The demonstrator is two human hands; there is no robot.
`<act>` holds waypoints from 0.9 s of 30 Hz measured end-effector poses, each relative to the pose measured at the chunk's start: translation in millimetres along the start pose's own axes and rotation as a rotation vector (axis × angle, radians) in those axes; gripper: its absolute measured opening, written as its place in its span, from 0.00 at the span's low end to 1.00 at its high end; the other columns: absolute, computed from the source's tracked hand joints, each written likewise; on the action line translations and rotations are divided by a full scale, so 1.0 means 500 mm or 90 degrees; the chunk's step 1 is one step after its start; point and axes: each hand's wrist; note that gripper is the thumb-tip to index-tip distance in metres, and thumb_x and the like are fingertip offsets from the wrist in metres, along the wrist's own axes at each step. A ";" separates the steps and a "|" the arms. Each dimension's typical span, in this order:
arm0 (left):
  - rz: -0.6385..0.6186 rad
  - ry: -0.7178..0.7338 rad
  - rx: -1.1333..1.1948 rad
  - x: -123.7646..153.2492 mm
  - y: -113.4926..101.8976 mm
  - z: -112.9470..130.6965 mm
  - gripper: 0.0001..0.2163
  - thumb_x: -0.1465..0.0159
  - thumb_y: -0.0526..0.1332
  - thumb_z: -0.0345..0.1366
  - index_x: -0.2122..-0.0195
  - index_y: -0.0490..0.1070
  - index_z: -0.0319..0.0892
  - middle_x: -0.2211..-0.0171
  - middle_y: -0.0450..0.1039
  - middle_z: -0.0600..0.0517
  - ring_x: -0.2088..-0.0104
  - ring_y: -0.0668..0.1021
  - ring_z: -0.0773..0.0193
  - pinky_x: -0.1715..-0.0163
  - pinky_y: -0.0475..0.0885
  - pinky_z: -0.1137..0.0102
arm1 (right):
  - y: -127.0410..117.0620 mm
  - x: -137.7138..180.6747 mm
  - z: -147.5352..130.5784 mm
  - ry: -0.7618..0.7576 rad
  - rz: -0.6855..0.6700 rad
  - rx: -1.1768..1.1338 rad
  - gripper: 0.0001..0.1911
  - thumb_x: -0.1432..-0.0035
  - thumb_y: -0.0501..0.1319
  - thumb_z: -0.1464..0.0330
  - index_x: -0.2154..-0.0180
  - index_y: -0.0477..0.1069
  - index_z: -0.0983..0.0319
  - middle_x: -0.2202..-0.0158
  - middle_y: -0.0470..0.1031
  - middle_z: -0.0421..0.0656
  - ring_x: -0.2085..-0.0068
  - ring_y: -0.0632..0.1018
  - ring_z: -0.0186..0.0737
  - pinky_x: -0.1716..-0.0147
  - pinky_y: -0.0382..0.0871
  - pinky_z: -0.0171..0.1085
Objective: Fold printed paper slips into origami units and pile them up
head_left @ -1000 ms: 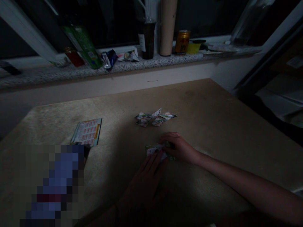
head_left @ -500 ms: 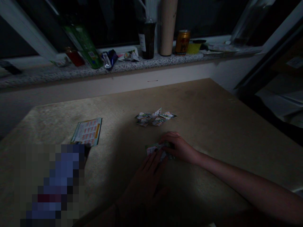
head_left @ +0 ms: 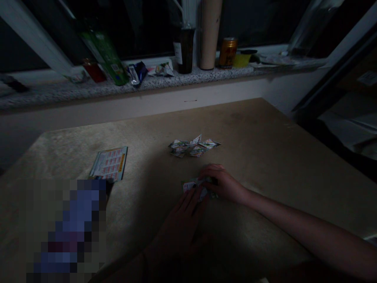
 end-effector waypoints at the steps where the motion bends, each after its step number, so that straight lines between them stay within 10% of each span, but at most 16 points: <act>1: 0.004 -0.001 -0.001 0.000 0.000 0.001 0.34 0.39 0.54 0.46 0.36 0.41 0.38 0.35 0.37 0.42 0.37 0.45 0.49 0.42 0.50 0.54 | 0.000 0.000 0.000 0.002 0.002 0.000 0.09 0.49 0.63 0.76 0.63 0.71 0.60 0.62 0.75 0.44 0.57 0.73 0.42 0.56 0.62 0.42; 18: -0.011 -0.001 0.010 0.001 -0.004 0.003 0.36 0.40 0.56 0.49 0.36 0.41 0.38 0.35 0.35 0.42 0.37 0.44 0.48 0.41 0.49 0.53 | 0.001 0.002 0.002 -0.016 -0.004 0.017 0.09 0.47 0.62 0.75 0.62 0.71 0.61 0.62 0.74 0.44 0.57 0.73 0.42 0.55 0.63 0.43; 27: 0.015 0.005 0.027 0.003 0.004 0.001 0.36 0.40 0.54 0.52 0.37 0.45 0.34 0.36 0.39 0.40 0.37 0.46 0.48 0.42 0.50 0.54 | -0.006 0.083 -0.074 -0.069 -0.115 0.254 0.26 0.40 0.52 0.68 0.40 0.52 0.64 0.40 0.57 0.49 0.40 0.58 0.45 0.40 0.48 0.51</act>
Point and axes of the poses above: each hand's wrist, its own x-axis away from the middle knuckle, its own y-axis out of the palm, z = x × y
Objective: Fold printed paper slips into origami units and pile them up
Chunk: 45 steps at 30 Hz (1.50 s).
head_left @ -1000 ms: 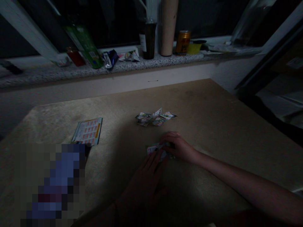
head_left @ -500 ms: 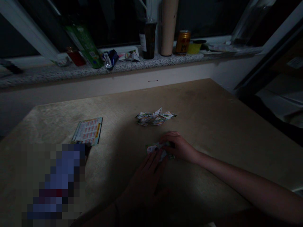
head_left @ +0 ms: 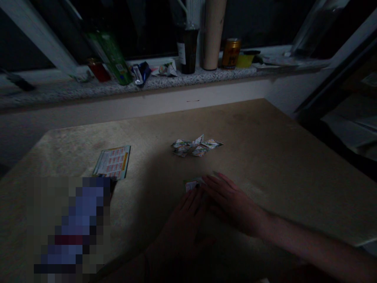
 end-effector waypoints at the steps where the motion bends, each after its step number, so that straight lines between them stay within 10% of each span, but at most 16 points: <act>1: 0.001 0.003 0.000 0.000 -0.001 0.001 0.36 0.41 0.54 0.52 0.37 0.45 0.34 0.36 0.39 0.40 0.37 0.47 0.48 0.42 0.50 0.54 | 0.001 0.015 -0.011 0.000 -0.023 0.023 0.29 0.41 0.53 0.68 0.39 0.48 0.66 0.38 0.54 0.49 0.38 0.55 0.45 0.40 0.46 0.51; 45: 0.067 -0.075 -0.129 0.024 0.023 0.046 0.36 0.39 0.49 0.48 0.37 0.39 0.29 0.38 0.47 0.36 0.39 0.53 0.47 0.44 0.53 0.57 | 0.029 0.065 -0.053 0.066 -0.040 0.090 0.28 0.40 0.51 0.63 0.40 0.51 0.65 0.39 0.57 0.46 0.39 0.57 0.42 0.39 0.45 0.49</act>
Point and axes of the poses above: each hand's wrist, its own x-axis away from the middle knuckle, its own y-axis out of the palm, z = x × y
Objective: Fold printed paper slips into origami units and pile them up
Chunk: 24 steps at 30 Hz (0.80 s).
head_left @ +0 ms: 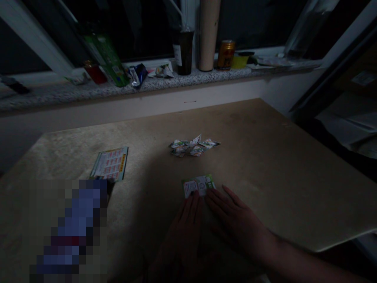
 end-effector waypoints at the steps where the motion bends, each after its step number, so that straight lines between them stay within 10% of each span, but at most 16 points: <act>1: 0.009 0.003 -0.003 0.000 0.002 -0.001 0.36 0.39 0.49 0.49 0.37 0.39 0.28 0.38 0.47 0.36 0.39 0.53 0.47 0.44 0.53 0.57 | 0.000 0.000 -0.001 -0.002 0.001 -0.004 0.29 0.40 0.51 0.63 0.40 0.50 0.65 0.39 0.56 0.47 0.39 0.57 0.42 0.39 0.46 0.49; 24: 0.116 0.005 -0.061 0.026 0.011 -0.009 0.40 0.40 0.49 0.54 0.37 0.41 0.27 0.41 0.55 0.36 0.42 0.60 0.49 0.45 0.55 0.59 | 0.016 -0.022 -0.057 0.005 0.035 0.013 0.28 0.39 0.51 0.64 0.40 0.50 0.66 0.39 0.55 0.45 0.38 0.56 0.44 0.41 0.52 0.47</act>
Point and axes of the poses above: each hand's wrist, its own x-axis away from the middle knuckle, its own y-axis out of the palm, z = x × y
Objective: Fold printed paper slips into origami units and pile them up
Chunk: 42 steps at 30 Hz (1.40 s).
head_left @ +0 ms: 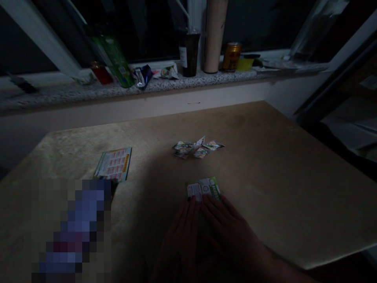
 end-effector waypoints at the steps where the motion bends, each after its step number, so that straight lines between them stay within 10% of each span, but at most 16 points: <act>1: 0.005 0.010 -0.006 0.001 -0.001 0.000 0.40 0.40 0.49 0.55 0.37 0.41 0.26 0.41 0.56 0.35 0.42 0.60 0.48 0.45 0.55 0.59 | -0.001 0.000 0.002 0.005 -0.002 -0.008 0.28 0.39 0.52 0.64 0.40 0.51 0.65 0.39 0.56 0.45 0.39 0.56 0.44 0.41 0.53 0.47; 42: -0.019 -0.023 -0.037 0.019 0.022 -0.025 0.41 0.42 0.47 0.60 0.38 0.48 0.30 0.40 0.55 0.38 0.41 0.57 0.48 0.42 0.47 0.58 | -0.037 0.045 0.073 0.024 0.020 -0.005 0.22 0.39 0.51 0.71 0.43 0.58 0.63 0.43 0.64 0.43 0.39 0.58 0.45 0.41 0.50 0.58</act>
Point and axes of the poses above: each hand's wrist, its own x-axis away from the middle knuckle, its own y-axis out of the palm, z = x × y
